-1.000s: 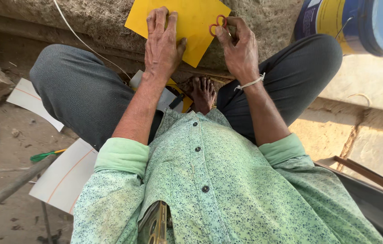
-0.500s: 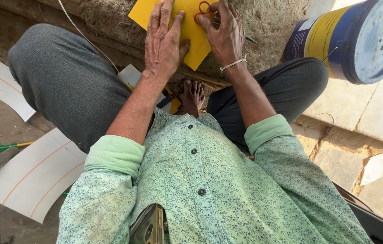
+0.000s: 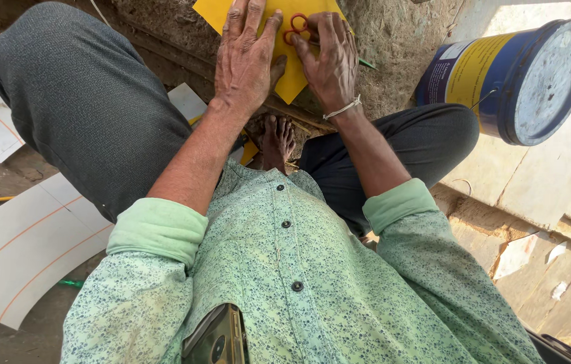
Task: The person sits cross-legged on the ground and uses red-handled scissors to cut a circular shape out of a yellow sheet of material. The person holds the material steady with one hand while cutting with the other, eventually separating the circle from the surrounding sheet.
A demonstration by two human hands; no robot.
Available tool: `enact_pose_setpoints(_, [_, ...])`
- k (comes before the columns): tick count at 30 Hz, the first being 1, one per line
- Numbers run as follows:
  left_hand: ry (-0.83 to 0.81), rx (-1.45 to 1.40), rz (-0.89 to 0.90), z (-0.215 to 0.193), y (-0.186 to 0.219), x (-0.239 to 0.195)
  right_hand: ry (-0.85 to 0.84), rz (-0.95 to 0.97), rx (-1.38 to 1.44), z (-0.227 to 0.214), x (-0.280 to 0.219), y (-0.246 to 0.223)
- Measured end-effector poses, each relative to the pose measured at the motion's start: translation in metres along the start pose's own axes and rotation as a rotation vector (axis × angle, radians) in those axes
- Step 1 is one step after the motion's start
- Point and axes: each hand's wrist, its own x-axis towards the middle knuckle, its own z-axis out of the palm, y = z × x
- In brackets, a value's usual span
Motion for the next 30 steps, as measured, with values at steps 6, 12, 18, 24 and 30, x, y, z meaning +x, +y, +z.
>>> enact_pose_setpoints(6, [-0.045,-0.009,-0.037,0.004,0.0,0.0,-0.076,0.224,0.354,-0.005,0.007,-0.001])
enact_pose_setpoints(12, [-0.079,-0.003,-0.06,0.012,-0.003,-0.001,-0.066,0.037,0.072,-0.012,-0.008,0.005])
enact_pose_setpoints(18, [-0.05,0.017,-0.028,0.005,0.0,0.0,-0.079,0.225,0.268,-0.01,-0.003,0.005])
enact_pose_setpoints(24, [-0.038,0.004,-0.025,0.001,0.002,0.001,-0.097,0.126,0.142,-0.005,-0.022,-0.002])
enact_pose_setpoints(30, [0.062,0.003,0.046,-0.004,0.003,0.002,0.065,0.143,0.358,0.01,0.007,-0.004])
